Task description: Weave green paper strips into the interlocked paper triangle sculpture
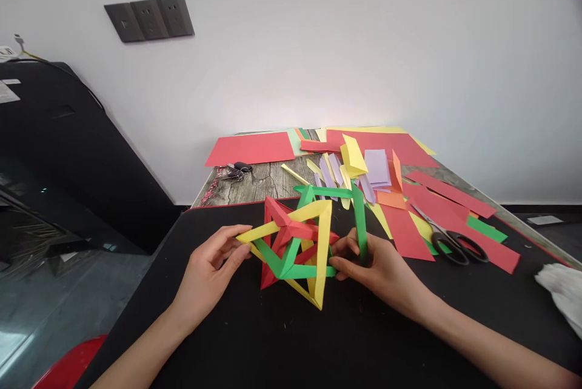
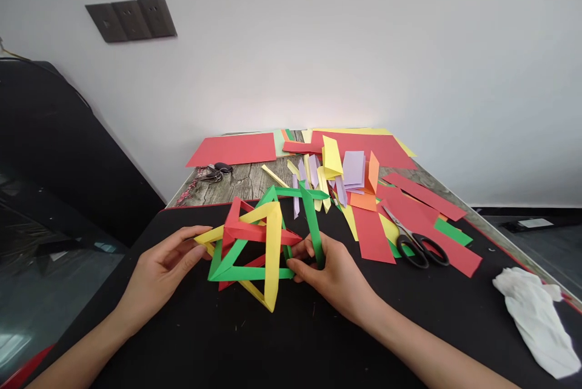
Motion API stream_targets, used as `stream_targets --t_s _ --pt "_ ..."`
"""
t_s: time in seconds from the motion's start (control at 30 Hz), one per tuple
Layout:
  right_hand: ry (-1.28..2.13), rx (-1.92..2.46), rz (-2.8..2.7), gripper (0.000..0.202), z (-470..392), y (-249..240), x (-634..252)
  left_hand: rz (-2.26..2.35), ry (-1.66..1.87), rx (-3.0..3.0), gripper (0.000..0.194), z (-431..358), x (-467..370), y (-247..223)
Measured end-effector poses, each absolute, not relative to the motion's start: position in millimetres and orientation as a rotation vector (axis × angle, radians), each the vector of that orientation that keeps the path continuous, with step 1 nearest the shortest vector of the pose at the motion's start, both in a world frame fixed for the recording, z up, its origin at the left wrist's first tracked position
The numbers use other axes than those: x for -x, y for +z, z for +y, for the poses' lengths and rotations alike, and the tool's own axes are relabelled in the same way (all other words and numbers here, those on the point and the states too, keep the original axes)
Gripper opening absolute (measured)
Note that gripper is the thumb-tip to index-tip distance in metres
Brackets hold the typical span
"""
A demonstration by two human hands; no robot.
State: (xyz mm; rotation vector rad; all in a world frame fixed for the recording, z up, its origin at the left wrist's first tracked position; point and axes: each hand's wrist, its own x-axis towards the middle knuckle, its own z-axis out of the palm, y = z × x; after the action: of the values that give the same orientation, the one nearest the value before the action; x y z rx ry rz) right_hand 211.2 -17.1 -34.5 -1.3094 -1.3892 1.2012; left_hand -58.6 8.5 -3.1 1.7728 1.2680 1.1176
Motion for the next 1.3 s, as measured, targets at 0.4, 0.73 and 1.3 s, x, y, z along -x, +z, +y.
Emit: stream_targets --t_s 0.4,0.73,1.3 --pt "1.338 1.167 -1.238 0.047 -22.5 -38.6 -194.2 1.291 1.148 -1.651 0.044 32.4 53.1 14.4" --pt "1.181 1.296 -1.306 0.042 -32.9 -33.6 -191.5 1.301 1.115 -1.637 0.052 43.1 43.6 24.5" --pt "0.979 1.503 -1.596 0.033 -31.3 -31.8 -191.6 1.228 1.218 -1.538 0.037 41.8 44.2 5.7"
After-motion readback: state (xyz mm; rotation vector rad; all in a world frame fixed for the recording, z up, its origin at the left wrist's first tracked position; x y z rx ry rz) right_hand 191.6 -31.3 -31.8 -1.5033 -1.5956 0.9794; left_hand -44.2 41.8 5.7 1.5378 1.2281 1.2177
